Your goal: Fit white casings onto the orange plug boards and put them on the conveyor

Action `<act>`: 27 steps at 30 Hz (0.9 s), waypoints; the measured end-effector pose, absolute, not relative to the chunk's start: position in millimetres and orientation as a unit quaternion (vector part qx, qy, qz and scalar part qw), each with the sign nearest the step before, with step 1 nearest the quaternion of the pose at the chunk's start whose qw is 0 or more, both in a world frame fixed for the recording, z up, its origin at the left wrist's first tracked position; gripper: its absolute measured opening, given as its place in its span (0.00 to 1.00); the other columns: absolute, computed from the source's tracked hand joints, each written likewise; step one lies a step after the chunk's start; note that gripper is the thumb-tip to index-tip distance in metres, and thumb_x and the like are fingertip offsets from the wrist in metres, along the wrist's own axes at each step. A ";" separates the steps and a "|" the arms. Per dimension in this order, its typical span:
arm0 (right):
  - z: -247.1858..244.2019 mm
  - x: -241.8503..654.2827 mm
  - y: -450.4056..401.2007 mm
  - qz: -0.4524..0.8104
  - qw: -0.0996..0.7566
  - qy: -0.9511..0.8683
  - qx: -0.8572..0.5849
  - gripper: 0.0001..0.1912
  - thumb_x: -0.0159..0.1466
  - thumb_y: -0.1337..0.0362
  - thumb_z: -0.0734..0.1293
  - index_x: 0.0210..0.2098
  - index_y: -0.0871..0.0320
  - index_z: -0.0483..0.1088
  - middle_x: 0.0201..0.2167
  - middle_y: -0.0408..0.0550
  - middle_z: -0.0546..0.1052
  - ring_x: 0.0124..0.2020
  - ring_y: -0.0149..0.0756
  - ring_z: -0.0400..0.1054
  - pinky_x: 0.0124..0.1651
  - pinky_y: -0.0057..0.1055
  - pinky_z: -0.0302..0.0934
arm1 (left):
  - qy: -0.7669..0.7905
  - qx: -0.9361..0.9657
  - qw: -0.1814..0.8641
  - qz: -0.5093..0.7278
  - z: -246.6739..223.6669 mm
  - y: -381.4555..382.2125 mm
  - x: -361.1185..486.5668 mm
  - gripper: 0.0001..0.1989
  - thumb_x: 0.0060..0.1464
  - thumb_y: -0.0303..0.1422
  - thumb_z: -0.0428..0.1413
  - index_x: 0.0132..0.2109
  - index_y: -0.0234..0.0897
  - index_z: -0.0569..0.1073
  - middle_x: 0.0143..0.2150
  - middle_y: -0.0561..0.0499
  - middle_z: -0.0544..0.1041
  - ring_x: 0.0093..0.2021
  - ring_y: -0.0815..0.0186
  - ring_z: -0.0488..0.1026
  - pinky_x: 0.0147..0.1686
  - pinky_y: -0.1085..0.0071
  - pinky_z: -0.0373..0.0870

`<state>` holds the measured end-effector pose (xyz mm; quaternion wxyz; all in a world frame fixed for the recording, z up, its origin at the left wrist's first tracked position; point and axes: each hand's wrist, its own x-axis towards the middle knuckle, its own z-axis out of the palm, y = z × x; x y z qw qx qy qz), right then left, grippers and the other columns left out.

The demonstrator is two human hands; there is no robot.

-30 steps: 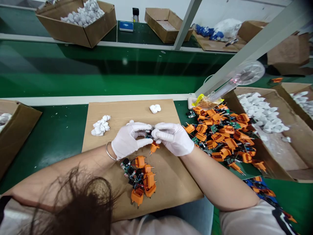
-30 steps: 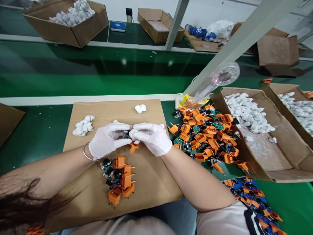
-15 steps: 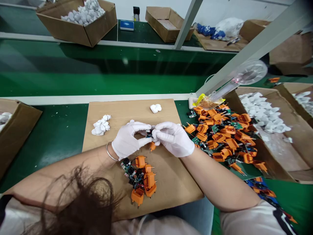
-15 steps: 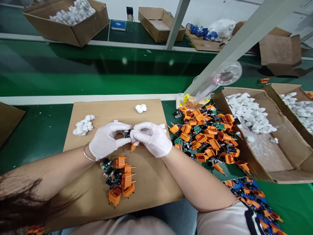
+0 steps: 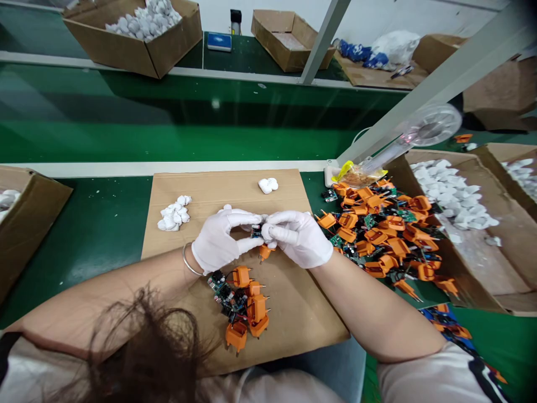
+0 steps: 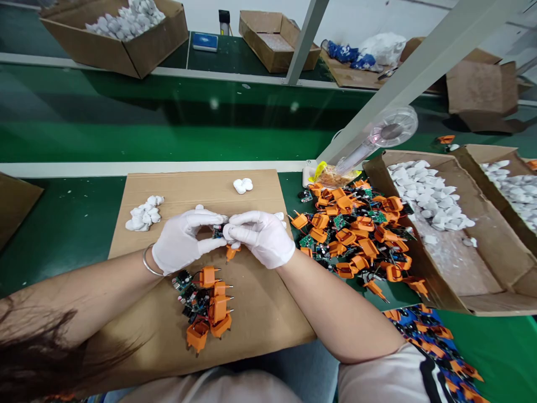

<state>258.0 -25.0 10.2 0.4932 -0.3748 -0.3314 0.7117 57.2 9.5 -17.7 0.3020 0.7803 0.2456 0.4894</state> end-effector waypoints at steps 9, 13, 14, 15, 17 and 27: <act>9.0 258.5 -27.1 0.674 0.530 -0.371 -0.357 0.13 0.51 0.59 0.84 0.33 0.52 0.82 0.25 0.41 0.79 0.24 0.31 0.71 0.27 0.32 0.68 | 0.301 0.781 0.325 0.441 -16.5 7.2 54.0 0.17 0.53 0.31 0.72 0.50 0.37 0.82 0.44 0.45 0.88 0.40 0.61 0.85 0.45 0.64 0.85; 4.8 261.2 -27.8 0.642 0.512 -0.368 -0.435 0.17 0.45 0.64 0.86 0.33 0.54 0.82 0.31 0.43 0.83 0.26 0.30 0.73 0.31 0.33 0.71 | 0.287 0.788 0.312 0.447 -15.5 6.6 54.0 0.16 0.52 0.33 0.73 0.48 0.38 0.82 0.45 0.45 0.88 0.42 0.59 0.85 0.50 0.60 0.84; 3.7 261.5 -27.9 0.641 0.509 -0.359 -0.448 0.19 0.44 0.64 0.87 0.33 0.55 0.81 0.31 0.44 0.84 0.27 0.30 0.74 0.33 0.33 0.72 | 0.287 0.790 0.309 0.446 -15.0 6.4 54.2 0.16 0.52 0.33 0.73 0.48 0.38 0.82 0.45 0.45 0.88 0.43 0.58 0.85 0.50 0.59 0.84; 2.9 261.7 -28.0 0.643 0.508 -0.350 -0.455 0.21 0.43 0.64 0.87 0.34 0.55 0.81 0.31 0.45 0.85 0.29 0.31 0.75 0.35 0.33 0.73 | 0.286 0.791 0.308 0.445 -14.4 6.3 54.4 0.16 0.52 0.33 0.73 0.48 0.38 0.82 0.45 0.45 0.88 0.43 0.58 0.85 0.51 0.59 0.83; 1.9 261.6 -28.2 0.643 0.514 -0.339 -0.455 0.22 0.41 0.63 0.88 0.33 0.55 0.80 0.30 0.45 0.84 0.29 0.32 0.75 0.36 0.34 0.73 | 0.278 0.790 0.309 0.450 -13.3 6.2 55.1 0.16 0.53 0.32 0.72 0.48 0.38 0.81 0.46 0.45 0.88 0.43 0.59 0.85 0.49 0.61 0.84; 5.7 255.9 -30.1 0.678 0.497 -0.344 -0.419 0.23 0.43 0.61 0.88 0.33 0.53 0.77 0.24 0.39 0.79 0.25 0.29 0.71 0.32 0.31 0.69 | 0.250 0.797 0.284 0.471 -9.4 5.5 55.1 0.16 0.54 0.34 0.72 0.49 0.40 0.81 0.43 0.46 0.87 0.41 0.60 0.85 0.45 0.61 0.83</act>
